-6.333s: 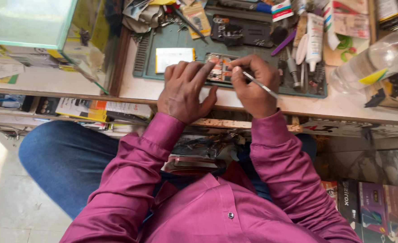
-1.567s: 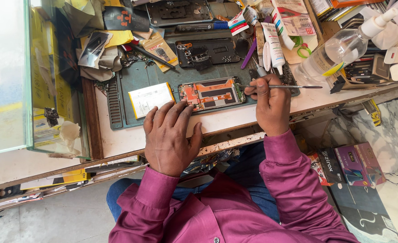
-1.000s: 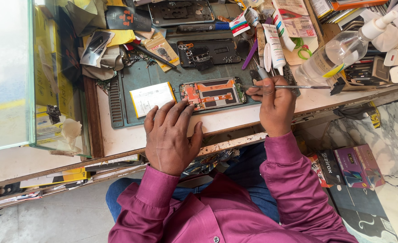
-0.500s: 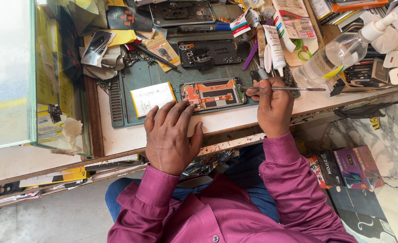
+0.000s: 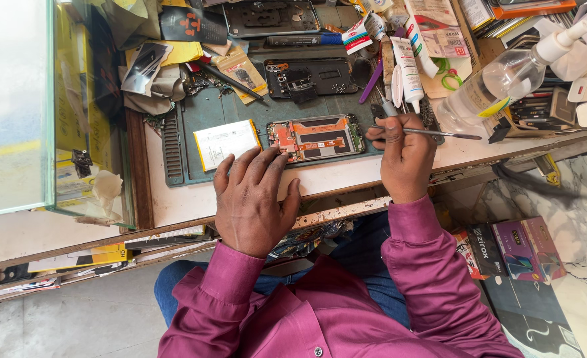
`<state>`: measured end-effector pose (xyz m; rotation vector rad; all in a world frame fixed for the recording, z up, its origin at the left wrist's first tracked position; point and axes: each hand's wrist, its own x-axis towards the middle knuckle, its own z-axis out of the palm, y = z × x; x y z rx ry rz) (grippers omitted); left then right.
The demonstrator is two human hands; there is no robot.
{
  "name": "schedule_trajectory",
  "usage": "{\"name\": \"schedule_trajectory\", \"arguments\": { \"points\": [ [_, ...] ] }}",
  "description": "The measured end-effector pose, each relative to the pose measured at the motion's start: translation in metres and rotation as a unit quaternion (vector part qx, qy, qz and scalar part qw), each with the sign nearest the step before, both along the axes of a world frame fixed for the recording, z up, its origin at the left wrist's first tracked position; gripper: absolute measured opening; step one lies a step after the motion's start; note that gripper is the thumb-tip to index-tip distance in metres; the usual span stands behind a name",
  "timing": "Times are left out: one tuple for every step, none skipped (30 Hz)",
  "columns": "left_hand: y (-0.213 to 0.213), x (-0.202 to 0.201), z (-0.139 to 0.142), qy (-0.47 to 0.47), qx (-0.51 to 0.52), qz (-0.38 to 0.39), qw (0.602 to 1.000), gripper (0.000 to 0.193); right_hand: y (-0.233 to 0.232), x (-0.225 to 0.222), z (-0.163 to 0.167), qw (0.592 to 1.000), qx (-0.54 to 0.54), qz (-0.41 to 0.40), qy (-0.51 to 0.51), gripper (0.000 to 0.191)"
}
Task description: The person uses a screwdriver to remove screws from a disassembled mobile phone, then removes the battery and places it aside. They continue to manipulate internal components with the screwdriver and reposition the battery within the phone chassis.
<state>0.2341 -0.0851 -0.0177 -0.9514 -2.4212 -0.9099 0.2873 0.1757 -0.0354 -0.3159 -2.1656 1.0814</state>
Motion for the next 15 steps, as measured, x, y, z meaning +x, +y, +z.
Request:
{"name": "schedule_trajectory", "arguments": {
  "points": [
    [0.0000,0.0000,0.0003,-0.001,-0.001,0.000,1.000,0.044,-0.0003,-0.0002,0.0005,1.000,0.010,0.001,-0.002,0.039],
    [-0.0001,-0.0001,0.0005,-0.002,-0.001,0.000,1.000,0.043,-0.0007,-0.0005,0.0008,1.000,0.014,-0.001,-0.004,0.039],
    [-0.0001,-0.0002,0.0007,-0.004,-0.002,0.000,1.000,0.043,-0.0011,-0.0007,0.0012,1.000,0.017,-0.004,-0.005,0.039],
    [-0.0002,-0.0001,0.0008,-0.003,-0.002,0.001,1.000,0.043,-0.0014,-0.0007,0.0014,1.000,0.021,-0.007,-0.007,0.040],
    [-0.0003,-0.0002,0.0009,-0.003,-0.002,0.001,1.000,0.043,-0.0018,-0.0009,0.0015,1.000,0.014,-0.007,-0.002,0.039],
    [-0.0003,-0.0004,0.0008,-0.002,-0.001,0.000,1.000,0.043,-0.0022,-0.0008,0.0015,1.000,0.007,-0.006,0.002,0.039],
    [-0.0003,-0.0002,0.0008,-0.001,-0.002,0.001,1.000,0.043,-0.0025,-0.0005,0.0014,1.000,0.001,-0.007,0.006,0.039],
    [-0.0004,-0.0002,0.0006,0.000,-0.002,0.001,1.000,0.043,-0.0026,-0.0001,0.0014,1.000,0.004,-0.006,0.004,0.038],
    [-0.0007,-0.0003,0.0005,0.001,-0.002,0.002,1.000,0.043,-0.0029,0.0001,0.0013,1.000,0.007,-0.006,0.002,0.038],
    [-0.0008,-0.0003,0.0003,0.001,-0.003,0.002,1.000,0.043,-0.0033,0.0001,0.0010,1.000,0.010,-0.005,0.000,0.037],
    [-0.0007,-0.0001,0.0001,0.001,-0.004,0.001,1.000,0.043,-0.0037,0.0001,0.0007,1.000,0.015,-0.006,0.002,0.037],
    [-0.0006,-0.0001,0.0000,0.001,-0.004,0.001,1.000,0.044,-0.0039,-0.0002,0.0005,1.000,0.019,-0.006,0.004,0.036],
    [-0.0004,-0.0002,-0.0001,0.000,-0.002,0.001,1.000,0.044,-0.0040,-0.0005,0.0003,1.000,0.024,-0.006,0.006,0.036],
    [-0.0003,-0.0003,-0.0003,-0.001,-0.001,0.001,1.000,0.044,-0.0039,-0.0007,0.0003,1.000,0.019,-0.006,0.008,0.036],
    [-0.0005,-0.0001,-0.0003,-0.002,0.000,0.001,1.000,0.044,-0.0035,-0.0006,0.0003,1.000,0.013,-0.006,0.009,0.035]
  ]
}}
